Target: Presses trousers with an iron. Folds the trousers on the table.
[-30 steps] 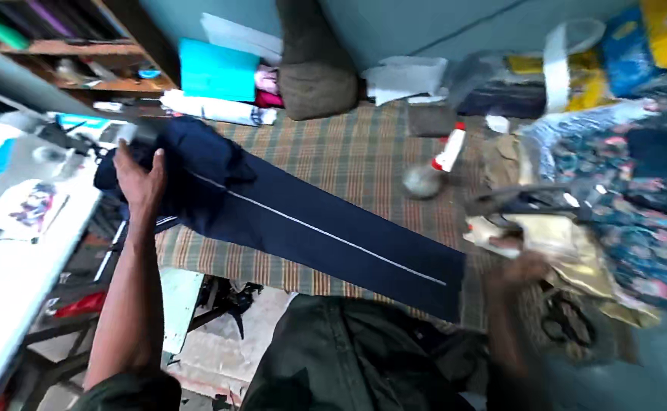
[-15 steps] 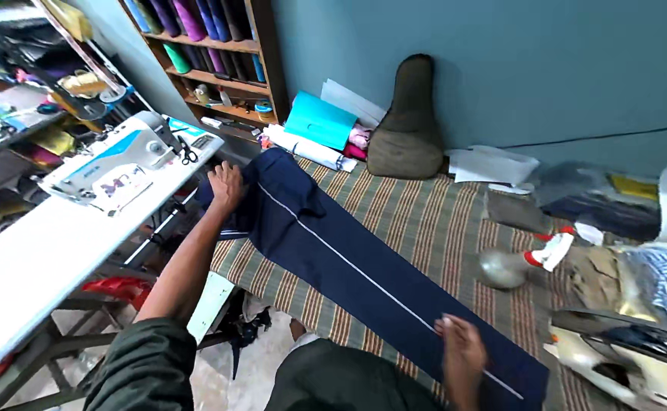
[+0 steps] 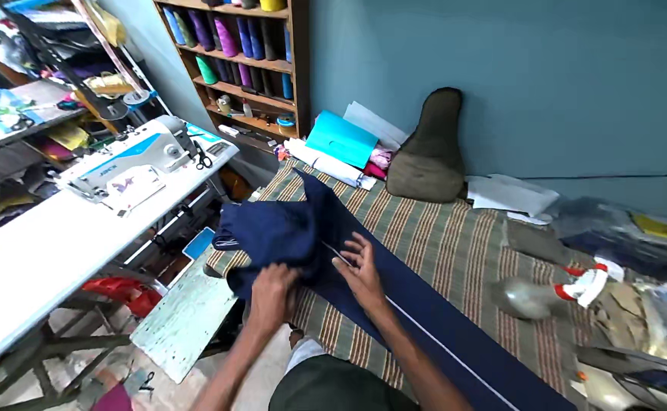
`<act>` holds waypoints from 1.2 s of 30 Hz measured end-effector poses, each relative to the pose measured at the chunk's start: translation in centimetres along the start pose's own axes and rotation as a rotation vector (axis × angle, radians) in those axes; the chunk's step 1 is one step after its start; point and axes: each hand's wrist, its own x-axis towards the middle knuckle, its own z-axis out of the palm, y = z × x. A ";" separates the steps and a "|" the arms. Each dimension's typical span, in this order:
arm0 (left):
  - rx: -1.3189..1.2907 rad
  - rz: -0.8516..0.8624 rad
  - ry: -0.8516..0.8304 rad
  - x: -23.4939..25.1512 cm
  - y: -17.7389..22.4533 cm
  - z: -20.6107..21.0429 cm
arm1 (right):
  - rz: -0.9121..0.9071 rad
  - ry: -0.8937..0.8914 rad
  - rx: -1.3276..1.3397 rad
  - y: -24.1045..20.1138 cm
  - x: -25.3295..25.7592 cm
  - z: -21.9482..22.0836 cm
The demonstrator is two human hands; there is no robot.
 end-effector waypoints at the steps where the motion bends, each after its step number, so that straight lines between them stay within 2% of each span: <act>1: -0.051 0.013 -0.016 -3.8 1.1 1.5 | 0.012 0.017 -0.065 0.2 0.1 0.0; 4: -0.221 -0.032 -0.107 -12.2 2.4 5.8 | -0.047 0.010 -0.345 2.2 -0.3 0.0; 6: -0.318 -0.031 -0.026 -14.2 2.3 6.5 | -0.086 0.048 -0.384 3.9 -1.2 0.1; 9: -0.239 -0.094 0.296 -12.4 2.5 4.4 | -0.102 0.114 -0.232 4.7 -2.7 -0.5; 10: -0.198 -0.144 0.347 -11.0 2.8 3.5 | -0.112 0.113 -0.193 4.3 -3.0 -0.9; 12: -0.271 -0.320 0.252 -8.0 4.1 2.4 | -0.141 0.126 -0.185 3.5 -3.5 -1.5; 15: -0.793 -0.680 -0.139 -3.6 5.8 2.8 | -0.131 0.184 -0.313 2.6 -3.8 -1.5; 16: -0.981 -0.770 -0.165 -2.6 6.1 4.0 | -0.114 0.206 -0.353 2.7 -3.8 -1.4; 18: -1.182 -0.866 -0.079 -1.3 7.1 6.3 | -0.108 0.242 -0.409 3.2 -3.7 -1.4; 20: -1.159 -0.873 0.009 -0.7 7.9 7.4 | -0.093 0.264 -0.450 3.5 -3.6 -1.3; 22: -1.015 -0.847 0.036 -0.8 8.0 7.9 | -0.060 0.290 -0.475 3.6 -3.1 -1.3; 26: -0.904 -0.843 -0.057 -0.8 7.2 8.9 | 0.024 0.239 -0.428 4.3 -2.7 -3.0; 28: -0.832 -0.748 -0.067 -0.1 6.4 6.7 | 0.029 0.270 -0.382 4.5 -3.2 -4.9; 30: -0.591 -0.405 0.035 1.1 5.1 0.9 | -0.051 0.307 -0.376 3.4 -3.4 -7.8; 32: -0.299 -0.019 0.179 1.9 3.3 -5.9 | -0.243 0.294 -0.420 1.1 -3.9 -10.3; 33: -0.202 0.087 0.229 1.9 2.8 -8.9 | -0.356 0.261 -0.463 -0.1 -4.2 -11.2; 36: -0.095 0.195 0.324 1.6 3.0 -12.9 | -0.654 0.185 -0.651 -4.3 -4.2 -10.9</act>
